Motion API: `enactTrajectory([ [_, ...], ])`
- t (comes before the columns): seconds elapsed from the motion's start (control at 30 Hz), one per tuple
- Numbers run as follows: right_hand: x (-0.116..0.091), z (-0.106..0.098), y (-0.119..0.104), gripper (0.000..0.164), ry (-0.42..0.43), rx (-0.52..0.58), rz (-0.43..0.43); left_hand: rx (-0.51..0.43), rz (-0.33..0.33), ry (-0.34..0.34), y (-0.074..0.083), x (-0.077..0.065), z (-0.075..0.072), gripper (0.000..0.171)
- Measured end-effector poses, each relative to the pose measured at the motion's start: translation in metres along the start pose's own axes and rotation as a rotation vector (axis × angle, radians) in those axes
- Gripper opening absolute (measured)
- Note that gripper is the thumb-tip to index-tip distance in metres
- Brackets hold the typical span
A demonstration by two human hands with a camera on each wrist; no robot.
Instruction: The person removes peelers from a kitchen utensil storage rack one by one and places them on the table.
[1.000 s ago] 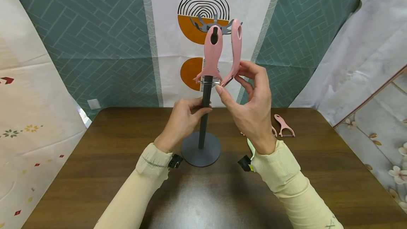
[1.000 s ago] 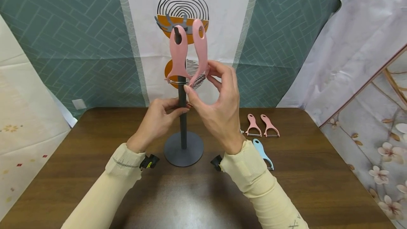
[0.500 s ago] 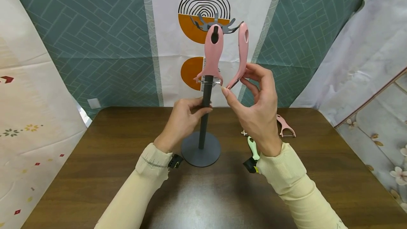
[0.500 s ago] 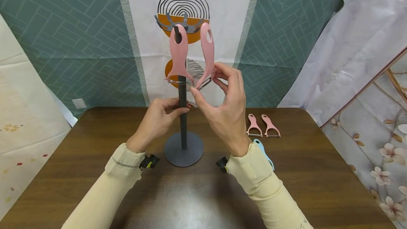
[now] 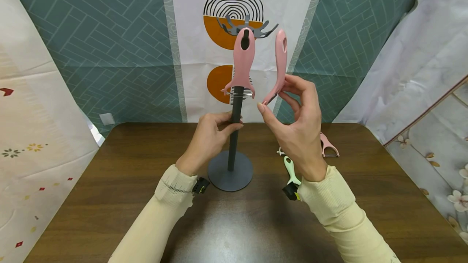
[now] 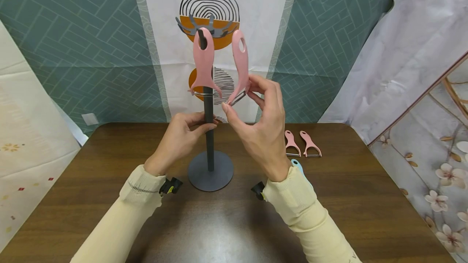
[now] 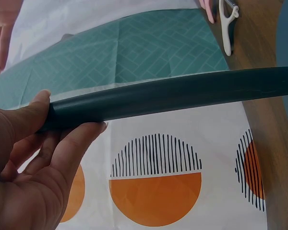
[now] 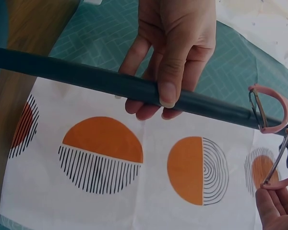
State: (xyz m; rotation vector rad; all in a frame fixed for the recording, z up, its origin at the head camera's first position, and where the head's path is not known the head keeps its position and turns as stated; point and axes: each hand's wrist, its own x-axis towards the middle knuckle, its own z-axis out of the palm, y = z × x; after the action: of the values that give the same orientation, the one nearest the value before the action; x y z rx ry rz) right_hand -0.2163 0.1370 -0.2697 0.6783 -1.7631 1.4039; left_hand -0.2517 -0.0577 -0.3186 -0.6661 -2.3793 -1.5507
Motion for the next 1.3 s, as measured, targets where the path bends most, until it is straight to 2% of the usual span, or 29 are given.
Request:
enactTrajectory([
  [0.17,-0.002,-0.002,0.000,0.063,0.003,0.006,0.015,0.000,-0.002,-0.001,0.000,0.000,0.000,0.014],
  [0.53,-0.005,-0.007,-0.019,0.058,-0.002,-0.004,0.049,-0.009,-0.019,-0.011,-0.001,-0.002,-0.001,0.019],
  [0.93,-0.008,-0.013,-0.014,0.059,-0.006,-0.031,0.049,-0.002,-0.019,-0.009,-0.002,-0.001,-0.001,0.019],
  [1.17,-0.012,-0.021,0.009,0.063,-0.007,-0.047,0.034,0.003,-0.008,-0.007,-0.001,-0.001,-0.002,0.019],
  [1.3,-0.014,-0.024,0.012,0.063,-0.006,-0.066,0.029,0.001,0.002,-0.003,-0.001,0.000,-0.001,0.019],
])
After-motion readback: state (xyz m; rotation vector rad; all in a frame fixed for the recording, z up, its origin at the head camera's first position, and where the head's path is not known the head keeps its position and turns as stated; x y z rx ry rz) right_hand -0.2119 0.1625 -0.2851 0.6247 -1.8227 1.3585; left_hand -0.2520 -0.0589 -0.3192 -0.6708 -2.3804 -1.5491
